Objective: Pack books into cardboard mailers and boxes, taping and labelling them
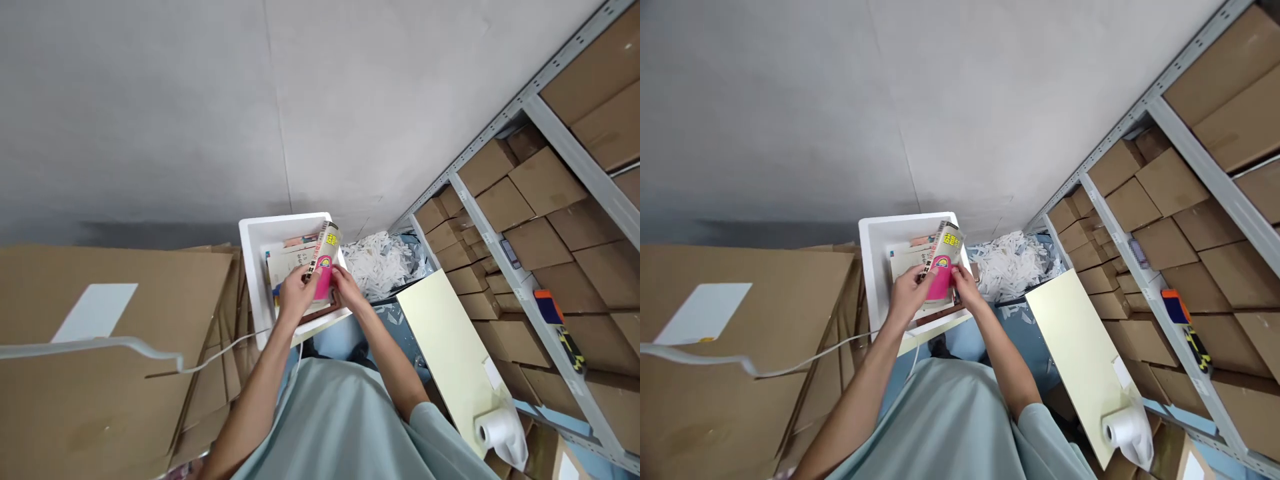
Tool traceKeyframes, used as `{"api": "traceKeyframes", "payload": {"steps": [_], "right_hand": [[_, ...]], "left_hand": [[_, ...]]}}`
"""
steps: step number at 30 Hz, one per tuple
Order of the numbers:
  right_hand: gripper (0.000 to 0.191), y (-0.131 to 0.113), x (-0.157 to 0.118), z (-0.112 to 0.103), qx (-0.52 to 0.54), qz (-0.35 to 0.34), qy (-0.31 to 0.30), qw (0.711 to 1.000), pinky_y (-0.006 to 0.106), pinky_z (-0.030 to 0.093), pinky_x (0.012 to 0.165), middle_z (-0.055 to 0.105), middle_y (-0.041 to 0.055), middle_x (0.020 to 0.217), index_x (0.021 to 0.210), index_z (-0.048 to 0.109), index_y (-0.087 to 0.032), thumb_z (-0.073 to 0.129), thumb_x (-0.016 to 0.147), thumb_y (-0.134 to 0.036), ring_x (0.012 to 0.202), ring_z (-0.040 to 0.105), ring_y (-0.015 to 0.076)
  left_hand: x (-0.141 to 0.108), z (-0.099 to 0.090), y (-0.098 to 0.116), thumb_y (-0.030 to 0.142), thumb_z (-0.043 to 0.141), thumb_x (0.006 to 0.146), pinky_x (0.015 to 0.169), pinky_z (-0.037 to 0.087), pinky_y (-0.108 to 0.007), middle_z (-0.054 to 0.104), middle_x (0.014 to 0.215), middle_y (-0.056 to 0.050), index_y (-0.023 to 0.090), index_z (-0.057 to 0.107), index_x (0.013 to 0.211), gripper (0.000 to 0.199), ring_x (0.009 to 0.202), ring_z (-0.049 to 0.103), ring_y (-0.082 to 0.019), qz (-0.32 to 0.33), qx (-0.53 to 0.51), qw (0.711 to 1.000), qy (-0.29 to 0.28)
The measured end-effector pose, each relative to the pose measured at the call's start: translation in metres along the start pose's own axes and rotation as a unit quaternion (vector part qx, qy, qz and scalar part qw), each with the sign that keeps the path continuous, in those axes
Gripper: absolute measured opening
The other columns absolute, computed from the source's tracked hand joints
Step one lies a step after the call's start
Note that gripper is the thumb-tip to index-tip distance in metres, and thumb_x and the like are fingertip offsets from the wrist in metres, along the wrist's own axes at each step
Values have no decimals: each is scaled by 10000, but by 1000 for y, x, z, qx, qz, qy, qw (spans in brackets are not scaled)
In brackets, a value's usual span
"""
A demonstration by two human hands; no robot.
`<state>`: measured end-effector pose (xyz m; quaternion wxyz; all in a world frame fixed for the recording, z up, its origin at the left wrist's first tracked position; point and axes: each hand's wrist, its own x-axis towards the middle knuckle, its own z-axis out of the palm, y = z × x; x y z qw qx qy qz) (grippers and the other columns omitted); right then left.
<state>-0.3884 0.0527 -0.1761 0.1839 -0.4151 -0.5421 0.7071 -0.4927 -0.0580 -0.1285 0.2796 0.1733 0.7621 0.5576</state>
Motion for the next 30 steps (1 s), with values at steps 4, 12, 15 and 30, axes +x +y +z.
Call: {"api": "traceKeyframes", "payload": {"steps": [4, 12, 15, 30], "right_hand": [[639, -49, -62, -69, 93, -57, -3, 994, 455, 670, 1094, 864, 59, 1226, 1330, 731, -261, 855, 881, -699, 1188, 824, 303], [691, -95, -201, -258, 113, -187, 150, 964, 499, 702, 1037, 852, 112, 1293, 1253, 750, -262, 962, 774, -713, 1224, 814, 370], [702, -82, -253, -324, 121, -212, 229, 942, 491, 706, 1027, 847, 114, 1297, 1273, 730, -268, 957, 783, -716, 1192, 822, 355], [675, -16, -418, -478, 194, -269, 483, 810, 499, 713, 983, 843, 128, 1240, 1262, 715, -271, 955, 784, -683, 1169, 819, 358]], "left_hand": [[-39, 13, 56, 835, 843, 776, 836, 673, -421, 849, 1096, -110, 173, 790, 1359, 883, 1028, 804, -357, -39, -199, 973, -114], [-130, 160, 116, 749, 1032, 584, 892, 727, -480, 856, 1190, -151, 184, 808, 1331, 964, 1148, 813, -412, -25, -217, 934, -282], [-169, 234, 124, 753, 1047, 546, 928, 726, -489, 838, 1281, -176, 174, 797, 1328, 1004, 1183, 806, -415, -14, -184, 920, -345], [-323, 437, 161, 784, 994, 629, 1019, 692, -506, 839, 1263, -184, 174, 825, 1235, 877, 1216, 790, -424, 53, -72, 813, -576]]}}
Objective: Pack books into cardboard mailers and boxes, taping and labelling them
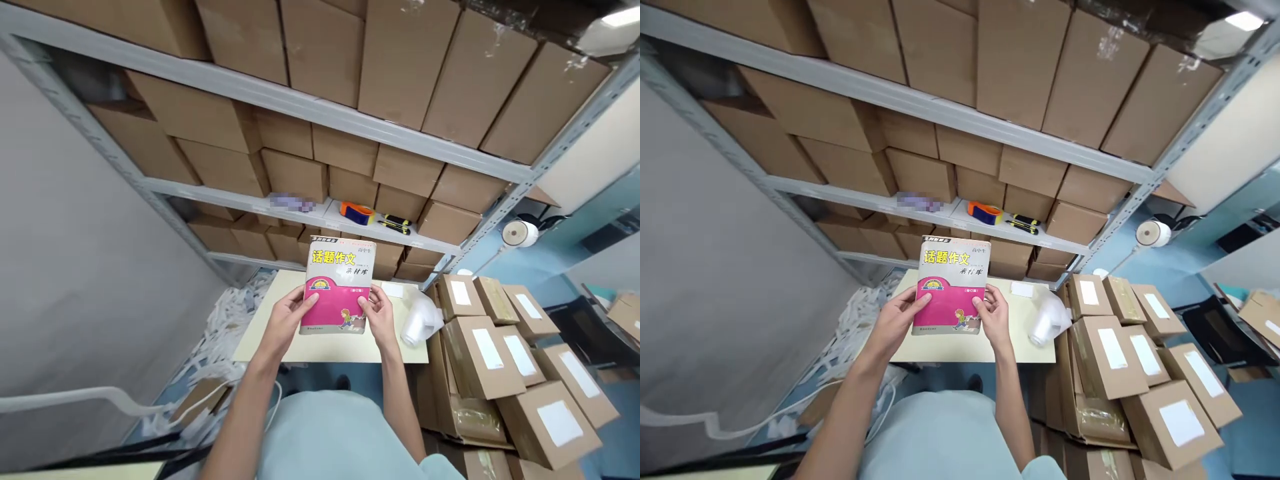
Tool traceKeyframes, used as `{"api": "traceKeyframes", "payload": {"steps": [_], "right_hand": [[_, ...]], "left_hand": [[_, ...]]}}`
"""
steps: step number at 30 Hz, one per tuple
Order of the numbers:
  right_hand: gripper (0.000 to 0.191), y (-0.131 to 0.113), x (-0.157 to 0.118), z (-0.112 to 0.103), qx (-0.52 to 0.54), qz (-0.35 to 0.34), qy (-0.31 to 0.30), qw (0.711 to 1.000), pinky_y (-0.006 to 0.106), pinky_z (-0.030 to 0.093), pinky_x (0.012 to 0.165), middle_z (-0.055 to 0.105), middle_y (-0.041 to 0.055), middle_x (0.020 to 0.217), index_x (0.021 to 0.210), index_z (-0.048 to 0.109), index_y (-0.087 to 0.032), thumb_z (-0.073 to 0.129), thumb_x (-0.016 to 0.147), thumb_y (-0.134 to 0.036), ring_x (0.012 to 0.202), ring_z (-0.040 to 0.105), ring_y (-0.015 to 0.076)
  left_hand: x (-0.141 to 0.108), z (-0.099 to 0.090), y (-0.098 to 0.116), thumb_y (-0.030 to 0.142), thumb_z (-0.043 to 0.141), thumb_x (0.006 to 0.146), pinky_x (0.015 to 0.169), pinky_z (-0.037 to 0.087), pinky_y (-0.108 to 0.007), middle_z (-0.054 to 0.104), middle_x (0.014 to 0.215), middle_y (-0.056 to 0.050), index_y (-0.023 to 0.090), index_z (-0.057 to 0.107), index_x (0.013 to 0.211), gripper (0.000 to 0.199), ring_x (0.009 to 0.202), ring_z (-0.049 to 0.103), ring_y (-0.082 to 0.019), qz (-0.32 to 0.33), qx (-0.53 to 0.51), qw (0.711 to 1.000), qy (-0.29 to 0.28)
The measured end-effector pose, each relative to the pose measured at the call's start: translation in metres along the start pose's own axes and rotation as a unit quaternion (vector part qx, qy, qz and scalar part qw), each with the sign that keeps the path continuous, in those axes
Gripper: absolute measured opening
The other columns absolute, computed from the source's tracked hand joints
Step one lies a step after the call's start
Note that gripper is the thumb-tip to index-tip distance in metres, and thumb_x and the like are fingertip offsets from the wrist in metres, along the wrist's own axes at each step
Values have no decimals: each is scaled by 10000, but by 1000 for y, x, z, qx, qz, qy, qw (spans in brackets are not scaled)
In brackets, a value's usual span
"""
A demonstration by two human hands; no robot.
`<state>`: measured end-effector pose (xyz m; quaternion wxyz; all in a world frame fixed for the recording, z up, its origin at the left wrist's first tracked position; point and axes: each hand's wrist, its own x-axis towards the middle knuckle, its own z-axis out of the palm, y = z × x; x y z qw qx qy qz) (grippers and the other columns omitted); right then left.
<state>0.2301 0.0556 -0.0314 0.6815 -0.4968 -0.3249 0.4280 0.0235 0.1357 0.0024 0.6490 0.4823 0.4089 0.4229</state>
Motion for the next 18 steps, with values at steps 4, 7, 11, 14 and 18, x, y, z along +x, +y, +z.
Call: {"api": "traceKeyframes", "payload": {"steps": [4, 7, 11, 14, 18], "right_hand": [[659, -5, -3, -18, 5, -18, 34, 999, 484, 713, 983, 843, 134, 1263, 1261, 716, -266, 949, 801, -676, 1142, 824, 345], [657, -10, -5, -22, 4, -30, 57, 998, 479, 708, 987, 842, 133, 1267, 1276, 718, -272, 942, 807, -674, 1142, 825, 340], [661, -12, -1, -20, -6, -54, 83, 995, 471, 699, 1016, 838, 144, 1279, 1277, 729, -267, 933, 810, -689, 1173, 820, 344], [679, -9, 7, -15, -20, -71, 108, 991, 500, 680, 1069, 830, 168, 1311, 1295, 723, -252, 918, 816, -693, 1204, 812, 356], [670, -11, 17, 2, -114, -135, 213, 961, 543, 572, 1237, 757, 190, 1476, 1380, 716, -253, 881, 861, -643, 1406, 712, 364]], "left_hand": [[11, 22, 0, 778, 993, 636, 1007, 695, -488, 835, 1281, -186, 170, 825, 1240, 873, 1191, 799, -412, -3, 1, 999, -46], [17, 32, 1, 766, 1008, 613, 970, 709, -497, 840, 1259, -192, 164, 820, 1247, 894, 1156, 813, -410, -9, -16, 998, -63], [24, 38, 5, 748, 1030, 579, 910, 726, -497, 856, 1195, -185, 168, 822, 1210, 882, 1080, 836, -406, -13, -37, 997, -69], [30, 37, 6, 760, 1031, 563, 856, 735, -500, 864, 1146, -176, 179, 814, 1198, 888, 1026, 848, -411, -22, -47, 996, -74], [43, 34, 6, 776, 1035, 521, 758, 737, -469, 867, 1142, -159, 194, 791, 1223, 945, 976, 851, -405, 1, -48, 996, -71]]}}
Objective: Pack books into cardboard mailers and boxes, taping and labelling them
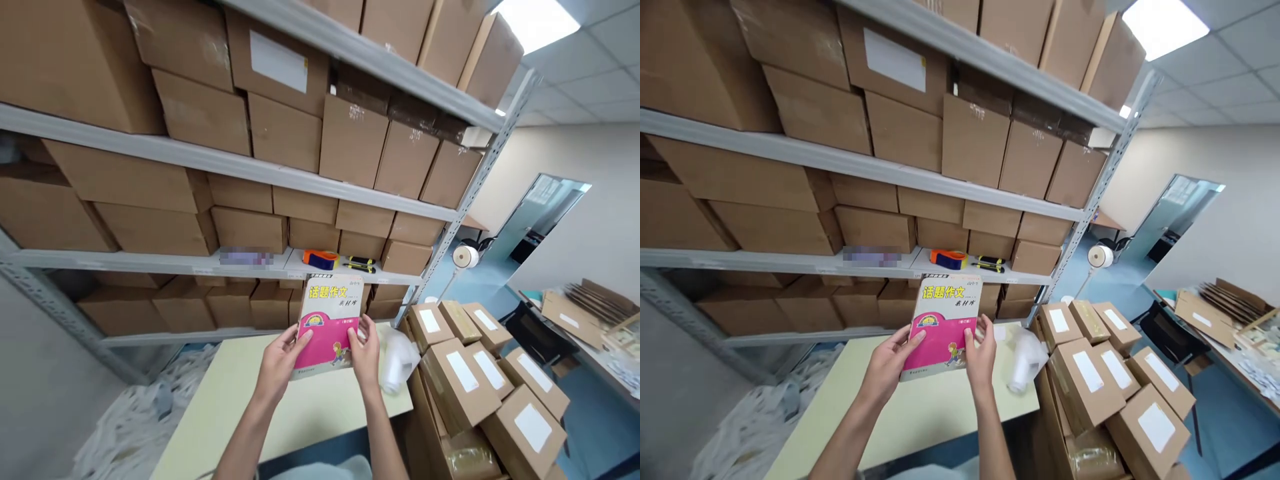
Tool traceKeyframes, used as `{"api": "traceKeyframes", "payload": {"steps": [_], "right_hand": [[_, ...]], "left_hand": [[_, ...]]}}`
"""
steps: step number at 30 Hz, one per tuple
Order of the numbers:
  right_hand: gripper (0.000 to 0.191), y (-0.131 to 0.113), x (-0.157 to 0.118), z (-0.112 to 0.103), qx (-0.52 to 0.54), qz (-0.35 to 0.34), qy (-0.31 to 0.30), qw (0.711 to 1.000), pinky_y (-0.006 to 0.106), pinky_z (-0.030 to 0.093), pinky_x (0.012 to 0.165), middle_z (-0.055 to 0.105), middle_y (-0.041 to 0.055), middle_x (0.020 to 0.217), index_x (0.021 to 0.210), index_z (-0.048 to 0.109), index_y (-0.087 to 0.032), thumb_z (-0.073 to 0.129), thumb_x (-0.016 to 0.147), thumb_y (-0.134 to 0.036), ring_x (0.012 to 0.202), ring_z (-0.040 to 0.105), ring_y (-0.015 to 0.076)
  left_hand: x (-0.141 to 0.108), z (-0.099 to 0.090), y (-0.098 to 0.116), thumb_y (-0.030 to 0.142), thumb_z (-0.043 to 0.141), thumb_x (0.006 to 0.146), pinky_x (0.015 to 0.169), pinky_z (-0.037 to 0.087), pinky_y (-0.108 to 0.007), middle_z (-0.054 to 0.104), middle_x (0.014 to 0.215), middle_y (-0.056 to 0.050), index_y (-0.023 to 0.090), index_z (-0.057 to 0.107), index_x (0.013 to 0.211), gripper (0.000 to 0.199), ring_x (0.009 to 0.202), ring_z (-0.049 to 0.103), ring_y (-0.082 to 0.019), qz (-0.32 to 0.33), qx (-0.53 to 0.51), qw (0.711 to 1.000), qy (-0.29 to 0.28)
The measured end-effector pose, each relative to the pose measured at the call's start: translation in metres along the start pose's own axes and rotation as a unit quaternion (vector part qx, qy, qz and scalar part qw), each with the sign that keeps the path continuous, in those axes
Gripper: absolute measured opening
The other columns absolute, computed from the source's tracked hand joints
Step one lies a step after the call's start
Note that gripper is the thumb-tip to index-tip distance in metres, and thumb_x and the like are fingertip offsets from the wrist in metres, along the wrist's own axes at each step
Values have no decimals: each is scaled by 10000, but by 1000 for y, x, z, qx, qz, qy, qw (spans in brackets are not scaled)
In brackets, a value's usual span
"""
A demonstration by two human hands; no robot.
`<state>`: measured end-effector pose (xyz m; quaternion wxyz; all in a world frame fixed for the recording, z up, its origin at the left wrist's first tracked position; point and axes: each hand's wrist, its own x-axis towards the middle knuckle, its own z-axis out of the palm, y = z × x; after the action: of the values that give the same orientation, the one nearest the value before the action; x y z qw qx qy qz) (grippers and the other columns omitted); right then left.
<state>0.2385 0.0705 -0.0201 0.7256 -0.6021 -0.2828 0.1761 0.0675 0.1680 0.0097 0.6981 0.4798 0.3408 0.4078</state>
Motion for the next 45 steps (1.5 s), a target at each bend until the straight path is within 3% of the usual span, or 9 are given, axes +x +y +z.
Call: {"api": "traceKeyframes", "payload": {"steps": [7, 10, 12, 17, 21, 26, 34, 38, 45], "right_hand": [[666, -35, -14, 81, -112, -121, -92, 982, 432, 649, 1090, 754, 153, 1498, 1482, 735, -226, 858, 913, -549, 1294, 769, 321], [556, -46, -2, 106, -104, -101, -104, 984, 426, 658, 1026, 855, 105, 1225, 1354, 786, -215, 823, 937, -580, 1059, 809, 288], [508, -51, 13, 113, -53, -82, -132, 986, 439, 649, 1038, 875, 94, 1138, 1229, 813, -212, 767, 967, -644, 1036, 811, 288], [593, -57, 32, 119, 98, -6, -217, 971, 475, 630, 1136, 873, 106, 1253, 1238, 812, -224, 889, 873, -685, 1177, 823, 319], [552, -58, 31, 131, 139, 28, -233, 962, 476, 653, 1110, 877, 103, 1242, 1236, 813, -226, 903, 890, -647, 1138, 841, 315], [560, -48, 43, 151, 143, 26, -221, 964, 467, 657, 1093, 876, 98, 1236, 1225, 812, -234, 912, 870, -655, 1128, 841, 310], [692, -25, 57, 169, -12, -72, -70, 995, 512, 528, 1275, 740, 168, 1535, 1420, 755, -203, 862, 898, -644, 1441, 688, 335], [897, -21, 39, 184, 18, -44, -173, 984, 497, 540, 1275, 660, 160, 1647, 1643, 614, -223, 886, 898, -641, 1499, 657, 332], [709, -13, 35, 189, 120, 32, -217, 968, 490, 512, 1306, 795, 129, 1465, 1386, 780, -211, 799, 941, -763, 1430, 714, 332]], "left_hand": [[3, 10, -2, 757, 842, 825, 954, 704, -421, 843, 1260, -151, 193, 817, 1258, 712, 1117, 828, -355, 172, 83, 978, 87], [12, -2, 1, 670, 853, 836, 1131, 643, -445, 797, 1404, -149, 224, 832, 1275, 626, 1316, 772, -369, 213, 119, 969, 26], [28, -24, 6, 670, 873, 809, 1206, 600, -492, 782, 1449, -153, 237, 808, 1348, 694, 1380, 742, -378, 204, 136, 969, -22], [72, -93, 29, 737, 941, 732, 1321, 475, -553, 623, 1662, -236, 199, 717, 1462, 934, 1576, 580, -415, 122, 84, 985, 86], [79, -119, 50, 754, 953, 742, 983, 687, -457, 825, 1301, -257, 118, 797, 1261, 837, 1180, 827, -402, -3, -31, 995, -96], [77, -121, 69, 714, 1017, 671, 765, 686, -363, 870, 948, -163, 127, 838, 1057, 725, 832, 852, -315, 4, -68, 994, -90], [89, -115, 70, 828, 838, 816, 916, 706, -411, 876, 1143, -175, 144, 848, 1207, 789, 987, 865, -340, 159, 67, 984, 40], [79, -94, 54, 634, 699, 1027, 959, 698, -368, 870, 1232, -123, 205, 860, 1307, 537, 1052, 870, -316, 277, 241, 921, 133], [76, -77, 27, 378, 613, 1097, 979, 707, -338, 808, 1390, -82, 247, 860, 1347, 376, 1182, 846, -288, 400, 413, 815, 70]]}}
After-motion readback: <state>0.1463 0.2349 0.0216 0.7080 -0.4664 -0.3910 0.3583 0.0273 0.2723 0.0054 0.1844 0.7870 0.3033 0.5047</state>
